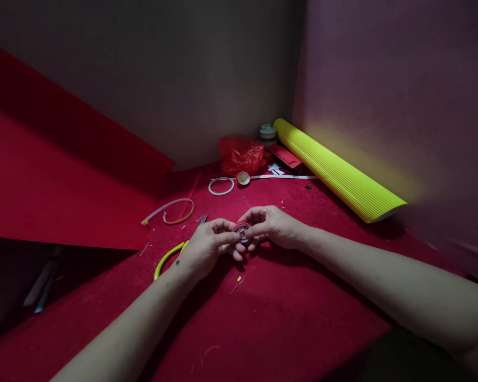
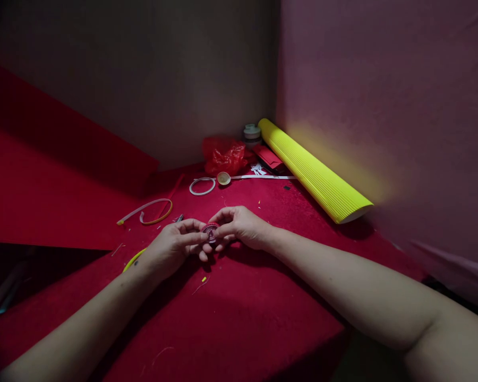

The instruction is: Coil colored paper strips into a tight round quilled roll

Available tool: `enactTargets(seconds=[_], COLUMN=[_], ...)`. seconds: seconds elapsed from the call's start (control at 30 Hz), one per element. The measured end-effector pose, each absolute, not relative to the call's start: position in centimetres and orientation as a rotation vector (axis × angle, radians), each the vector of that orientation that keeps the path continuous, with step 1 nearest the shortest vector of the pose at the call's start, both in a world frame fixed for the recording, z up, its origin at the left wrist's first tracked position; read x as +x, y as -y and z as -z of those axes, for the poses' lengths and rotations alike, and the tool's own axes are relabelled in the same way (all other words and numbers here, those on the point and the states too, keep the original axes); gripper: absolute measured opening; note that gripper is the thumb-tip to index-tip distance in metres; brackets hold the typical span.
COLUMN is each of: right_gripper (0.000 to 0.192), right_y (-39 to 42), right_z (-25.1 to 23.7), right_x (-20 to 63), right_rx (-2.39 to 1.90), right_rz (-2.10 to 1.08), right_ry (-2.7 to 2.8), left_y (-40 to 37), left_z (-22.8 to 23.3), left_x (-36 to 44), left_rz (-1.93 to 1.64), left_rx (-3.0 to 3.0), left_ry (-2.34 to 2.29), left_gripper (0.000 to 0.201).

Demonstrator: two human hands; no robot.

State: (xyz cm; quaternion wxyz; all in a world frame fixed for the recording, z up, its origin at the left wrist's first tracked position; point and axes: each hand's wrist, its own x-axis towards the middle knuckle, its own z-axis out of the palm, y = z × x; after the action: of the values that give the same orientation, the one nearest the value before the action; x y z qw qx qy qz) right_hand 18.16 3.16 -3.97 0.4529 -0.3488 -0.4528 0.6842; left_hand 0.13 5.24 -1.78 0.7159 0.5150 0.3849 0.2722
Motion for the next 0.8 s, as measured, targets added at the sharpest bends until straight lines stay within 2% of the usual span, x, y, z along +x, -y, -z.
enactTargets(seconds=[0.3,0.8], right_gripper=[0.054,0.038], right_y=[-3.07,-2.49], right_z=[4.03,3.08], right_x=[18.29,17.78], right_rx=[-0.616,-0.795], right_rz=[-1.694,-1.588], right_ry=[1.229,1.280], left_y=[-6.23,-6.10], left_z=[1.36,1.77], left_x=[-0.81,-0.47], left_rz=[-0.561,-0.558], left_rx=[0.935,1.000], left_ry=[-0.663,-0.666], left_gripper=[0.018,0.015])
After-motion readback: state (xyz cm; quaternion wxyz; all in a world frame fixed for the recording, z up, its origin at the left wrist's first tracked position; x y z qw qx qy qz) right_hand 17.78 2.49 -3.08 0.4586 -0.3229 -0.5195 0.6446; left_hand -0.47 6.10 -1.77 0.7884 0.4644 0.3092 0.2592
